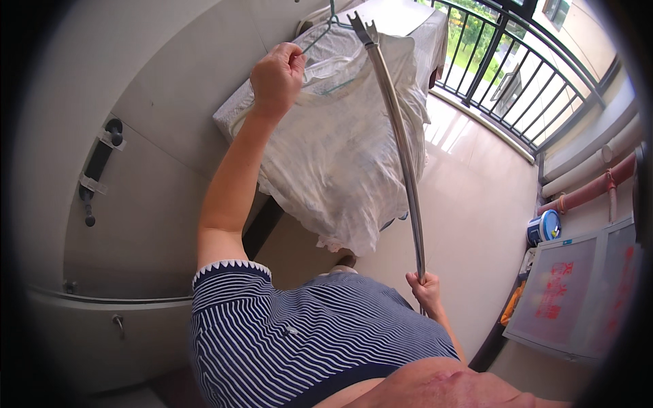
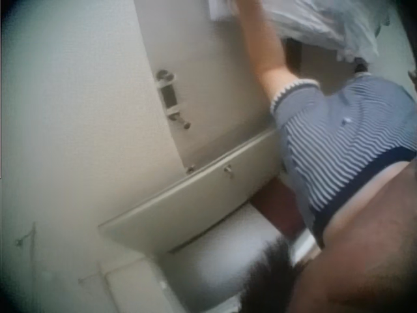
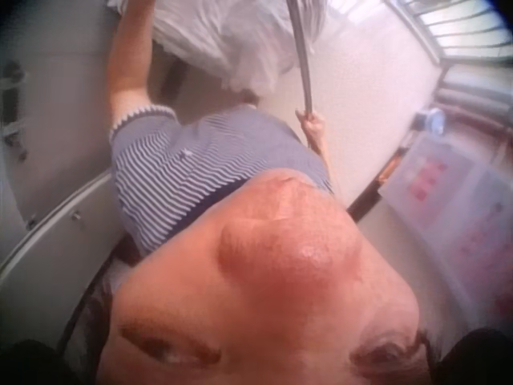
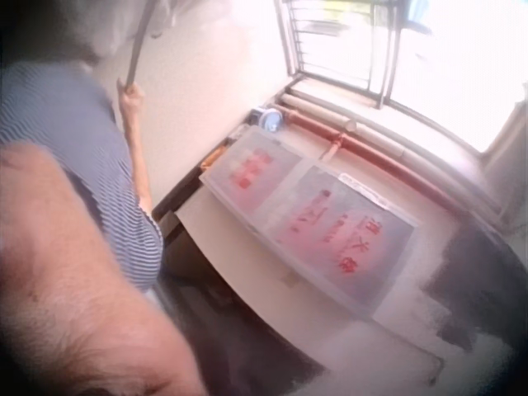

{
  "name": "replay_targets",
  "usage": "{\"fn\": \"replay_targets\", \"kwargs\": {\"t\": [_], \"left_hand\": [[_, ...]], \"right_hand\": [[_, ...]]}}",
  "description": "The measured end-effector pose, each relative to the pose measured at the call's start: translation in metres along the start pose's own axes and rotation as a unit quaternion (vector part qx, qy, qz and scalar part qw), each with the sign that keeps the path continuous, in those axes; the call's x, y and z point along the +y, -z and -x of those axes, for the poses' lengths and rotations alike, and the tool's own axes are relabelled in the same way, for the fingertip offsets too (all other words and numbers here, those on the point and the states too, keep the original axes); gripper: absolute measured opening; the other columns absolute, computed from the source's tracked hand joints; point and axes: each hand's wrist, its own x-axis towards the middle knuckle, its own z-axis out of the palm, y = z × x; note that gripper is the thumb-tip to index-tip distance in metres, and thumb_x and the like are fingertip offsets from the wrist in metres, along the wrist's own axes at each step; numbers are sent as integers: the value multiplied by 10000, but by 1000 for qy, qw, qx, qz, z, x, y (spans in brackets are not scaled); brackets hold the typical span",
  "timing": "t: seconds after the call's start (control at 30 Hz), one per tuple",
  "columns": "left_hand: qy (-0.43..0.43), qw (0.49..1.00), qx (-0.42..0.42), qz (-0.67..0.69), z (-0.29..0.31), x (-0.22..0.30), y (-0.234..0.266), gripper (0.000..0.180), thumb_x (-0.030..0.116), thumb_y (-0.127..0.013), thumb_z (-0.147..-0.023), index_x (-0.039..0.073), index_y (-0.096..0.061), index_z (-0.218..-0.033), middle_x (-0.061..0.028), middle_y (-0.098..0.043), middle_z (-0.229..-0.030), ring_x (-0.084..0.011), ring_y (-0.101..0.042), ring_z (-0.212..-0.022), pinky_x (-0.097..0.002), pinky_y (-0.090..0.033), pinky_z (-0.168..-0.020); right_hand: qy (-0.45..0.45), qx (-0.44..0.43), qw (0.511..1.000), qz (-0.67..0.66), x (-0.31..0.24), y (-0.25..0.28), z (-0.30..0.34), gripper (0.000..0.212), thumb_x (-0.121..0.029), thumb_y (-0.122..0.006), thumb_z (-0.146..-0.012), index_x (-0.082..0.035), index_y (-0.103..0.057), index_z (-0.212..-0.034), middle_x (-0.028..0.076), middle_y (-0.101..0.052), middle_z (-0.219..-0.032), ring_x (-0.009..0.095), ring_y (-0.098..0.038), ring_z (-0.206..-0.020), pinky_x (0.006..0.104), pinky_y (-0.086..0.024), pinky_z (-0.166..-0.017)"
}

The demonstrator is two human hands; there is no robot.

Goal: The person takes various clothes on hangers from a bed and uses a long pole to hang them on a high rack.

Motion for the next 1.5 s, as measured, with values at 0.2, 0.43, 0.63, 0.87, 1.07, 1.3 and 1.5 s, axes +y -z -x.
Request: {"fn": "replay_targets", "kwargs": {"t": [0.2, 0.43, 0.63, 0.87, 1.07, 1.3, 1.5], "left_hand": [[-2, 998, -5, 57, -12, 63, 18, 61, 116, -615, -734, 66, -581, -739, -92, -590, -688, -260, -577, -593, -335, -455, -545], [-32, 998, -3, 57, -12, 104, 23, 72, 93, -617, -757, 27, -598, -778, -83, -589, -622, -137, -558, -527, -250, -441, -519], [-52, 997, -7, 56, -22, 113, 33, 78, 105, -617, -754, 33, -602, -776, -88, -595, -631, -161, -567, -526, -257, -444, -521], [-62, 996, -11, 65, -25, 127, 32, 82, 112, -622, -755, 35, -608, -780, -90, -601, -629, -158, -575, -530, -255, -449, -522], [-65, 995, -11, 71, -22, 141, 31, 82, 112, -624, -755, 36, -611, -782, -87, -603, -628, -149, -577, -533, -252, -452, -524], [-59, 995, -12, 74, -22, 145, 32, 82, 110, -623, -755, 35, -612, -786, -91, -605, -633, -150, -580, -539, -254, -452, -524], [-66, 994, -17, 80, -21, 152, 32, 81, 104, -624, -752, 32, -612, -788, -95, -605, -637, -150, -579, -538, -254, -451, -524]], "right_hand": [[37, 55, 998, 17, 9, 19, 22, 385, -180, -625, -796, -44, -397, -518, -70, -332, -495, 37, -281, -486, 236, -237, -405], [113, 157, 979, 71, 23, 33, 33, 393, -191, -613, -800, -37, -370, -532, -25, -277, -477, 66, -245, -478, 262, -239, -403], [120, 203, 965, 111, 6, 30, 50, 399, -190, -610, -800, -39, -349, -539, 9, -256, -477, 83, -237, -468, 273, -241, -401], [135, 229, 957, 117, 15, 36, 60, 412, -193, -622, -797, -41, -351, -526, -22, -267, -478, 67, -238, -468, 266, -219, -396], [136, 239, 952, 133, 12, 45, 67, 398, -192, -616, -797, -32, -345, -553, 30, -249, -485, 110, -230, -460, 289, -241, -403], [143, 259, 947, 125, 16, 46, 71, 439, -208, -627, -794, -32, -347, -506, -23, -274, -472, 61, -246, -469, 268, -213, -394], [130, 254, 946, 152, 16, 48, 68, 402, -208, -616, -796, -32, -358, -543, 40, -258, -477, 106, -241, -456, 290, -247, -404]]}}
